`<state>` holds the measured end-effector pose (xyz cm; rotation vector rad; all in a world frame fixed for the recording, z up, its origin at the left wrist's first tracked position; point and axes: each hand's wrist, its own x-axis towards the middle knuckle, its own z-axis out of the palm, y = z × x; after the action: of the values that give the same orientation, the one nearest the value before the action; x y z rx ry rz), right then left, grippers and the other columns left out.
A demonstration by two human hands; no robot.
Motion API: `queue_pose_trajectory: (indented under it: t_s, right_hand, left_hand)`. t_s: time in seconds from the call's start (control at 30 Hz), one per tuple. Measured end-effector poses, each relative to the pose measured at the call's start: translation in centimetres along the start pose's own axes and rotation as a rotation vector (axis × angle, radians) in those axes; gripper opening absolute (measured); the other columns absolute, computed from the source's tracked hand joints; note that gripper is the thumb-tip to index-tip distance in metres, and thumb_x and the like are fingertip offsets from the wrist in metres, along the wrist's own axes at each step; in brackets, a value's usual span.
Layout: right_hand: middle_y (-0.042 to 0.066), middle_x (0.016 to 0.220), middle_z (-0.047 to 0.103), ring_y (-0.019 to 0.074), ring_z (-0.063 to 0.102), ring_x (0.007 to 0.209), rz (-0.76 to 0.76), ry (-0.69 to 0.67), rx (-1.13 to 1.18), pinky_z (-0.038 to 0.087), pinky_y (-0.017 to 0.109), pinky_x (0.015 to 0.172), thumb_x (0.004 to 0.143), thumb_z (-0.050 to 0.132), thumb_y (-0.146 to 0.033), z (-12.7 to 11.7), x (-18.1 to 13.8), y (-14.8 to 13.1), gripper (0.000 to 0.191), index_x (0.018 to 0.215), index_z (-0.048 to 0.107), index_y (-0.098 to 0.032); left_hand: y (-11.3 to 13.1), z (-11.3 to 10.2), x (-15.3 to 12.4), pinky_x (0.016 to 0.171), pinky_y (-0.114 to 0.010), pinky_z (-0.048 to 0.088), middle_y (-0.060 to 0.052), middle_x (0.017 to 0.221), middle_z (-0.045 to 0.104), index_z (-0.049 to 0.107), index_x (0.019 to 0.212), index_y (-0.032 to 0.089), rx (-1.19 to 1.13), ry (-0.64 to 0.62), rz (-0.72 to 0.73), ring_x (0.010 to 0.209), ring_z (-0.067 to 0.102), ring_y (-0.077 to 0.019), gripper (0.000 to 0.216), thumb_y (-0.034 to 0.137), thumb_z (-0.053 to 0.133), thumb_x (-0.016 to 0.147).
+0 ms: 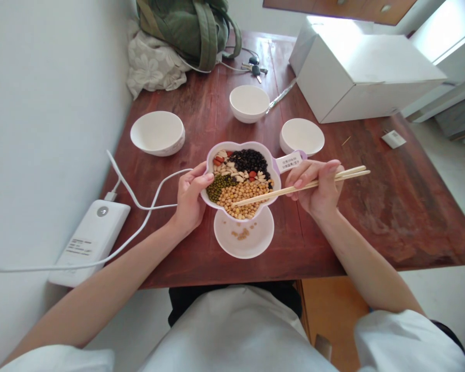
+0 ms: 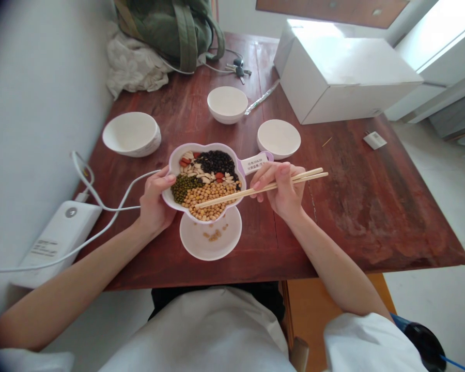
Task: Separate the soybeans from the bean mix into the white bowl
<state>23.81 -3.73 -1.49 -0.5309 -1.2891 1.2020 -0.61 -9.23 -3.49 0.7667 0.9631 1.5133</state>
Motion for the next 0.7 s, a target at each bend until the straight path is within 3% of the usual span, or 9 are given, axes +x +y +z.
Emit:
queue_pose_trajectory:
  t_s: [0.4, 0.7]
  right_hand:
    - [0.007, 0.060, 0.073, 0.0120, 0.063, 0.042, -0.015, -0.096, -0.086, 0.045, 0.023, 0.033, 0.105, 0.059, -0.057, -0.55, -0.20, -0.03, 0.058, 0.068, 0.085, -0.022]
    - [0.006, 0.055, 0.071, 0.0109, 0.059, 0.038, 0.012, -0.070, -0.070, 0.042, 0.022, 0.031, 0.102, 0.061, -0.062, -0.42, -0.08, 0.13, 0.063, 0.059, 0.080, -0.021]
  left_hand:
    - [-0.56, -0.39, 0.22, 0.092, -0.037, 0.064, -0.006, 0.105, 0.085, 0.084, 0.105, 0.018, -0.046, -0.014, 0.038, 0.108, 0.080, -0.0316, 0.027, 0.032, 0.075, 0.084]
    - [-0.79, -0.64, 0.29, 0.087, -0.036, 0.064, -0.007, 0.106, 0.085, 0.084, 0.105, 0.018, -0.005, 0.017, 0.036, 0.110, 0.079, -0.0324, 0.030, 0.036, 0.076, 0.083]
